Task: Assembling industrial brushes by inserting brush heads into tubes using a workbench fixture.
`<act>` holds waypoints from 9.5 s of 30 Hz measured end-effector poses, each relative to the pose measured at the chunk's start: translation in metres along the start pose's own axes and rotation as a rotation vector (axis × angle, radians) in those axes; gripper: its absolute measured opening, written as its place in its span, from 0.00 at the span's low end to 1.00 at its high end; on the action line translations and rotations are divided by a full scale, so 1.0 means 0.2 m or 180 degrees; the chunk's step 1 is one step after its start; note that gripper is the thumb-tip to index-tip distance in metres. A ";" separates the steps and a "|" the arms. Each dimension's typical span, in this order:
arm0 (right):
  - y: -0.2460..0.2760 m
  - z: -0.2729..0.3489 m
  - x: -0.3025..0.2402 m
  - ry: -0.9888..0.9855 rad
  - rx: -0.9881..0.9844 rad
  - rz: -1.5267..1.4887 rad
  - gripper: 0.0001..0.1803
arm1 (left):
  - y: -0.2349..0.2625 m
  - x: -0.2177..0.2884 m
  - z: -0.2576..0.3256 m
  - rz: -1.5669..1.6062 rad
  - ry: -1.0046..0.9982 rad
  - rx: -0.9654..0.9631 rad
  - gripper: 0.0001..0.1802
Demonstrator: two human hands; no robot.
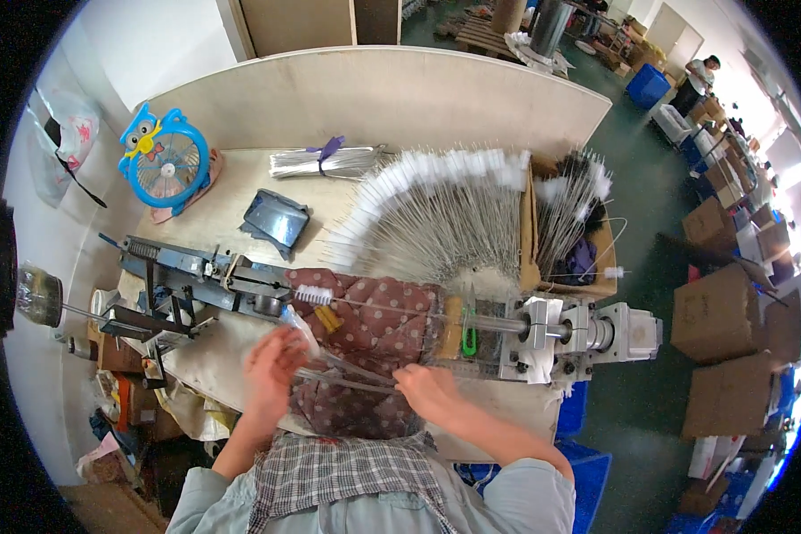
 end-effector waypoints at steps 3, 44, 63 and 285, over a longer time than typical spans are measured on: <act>-0.07 0.03 0.03 -0.0042 -0.0525 0.0057 0.08 | 0.61 0.02 -0.01 0.0404 -0.0379 0.1297 0.21; 0.90 -0.07 0.06 -0.0201 0.1084 0.0778 0.09 | -0.40 0.01 0.21 -0.0058 0.1449 -0.1618 0.21; 0.67 -0.28 0.13 -0.0207 0.0405 -0.0476 0.07 | -1.00 0.07 -0.23 -0.4745 -0.3532 -0.1368 0.12; 0.53 -0.29 -0.31 0.0463 0.1008 -0.0462 0.09 | -0.28 -0.01 -0.04 0.0579 0.0198 -0.0061 0.25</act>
Point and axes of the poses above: each hand's wrist, its own z-axis away from the middle knuckle, its own y-axis out of the back of the hand, x = y × z, the point moved 10 cm from there along -z, towards the middle knuckle, and after that the axes turned 3 degrees about -y, right-handed, at the moved point
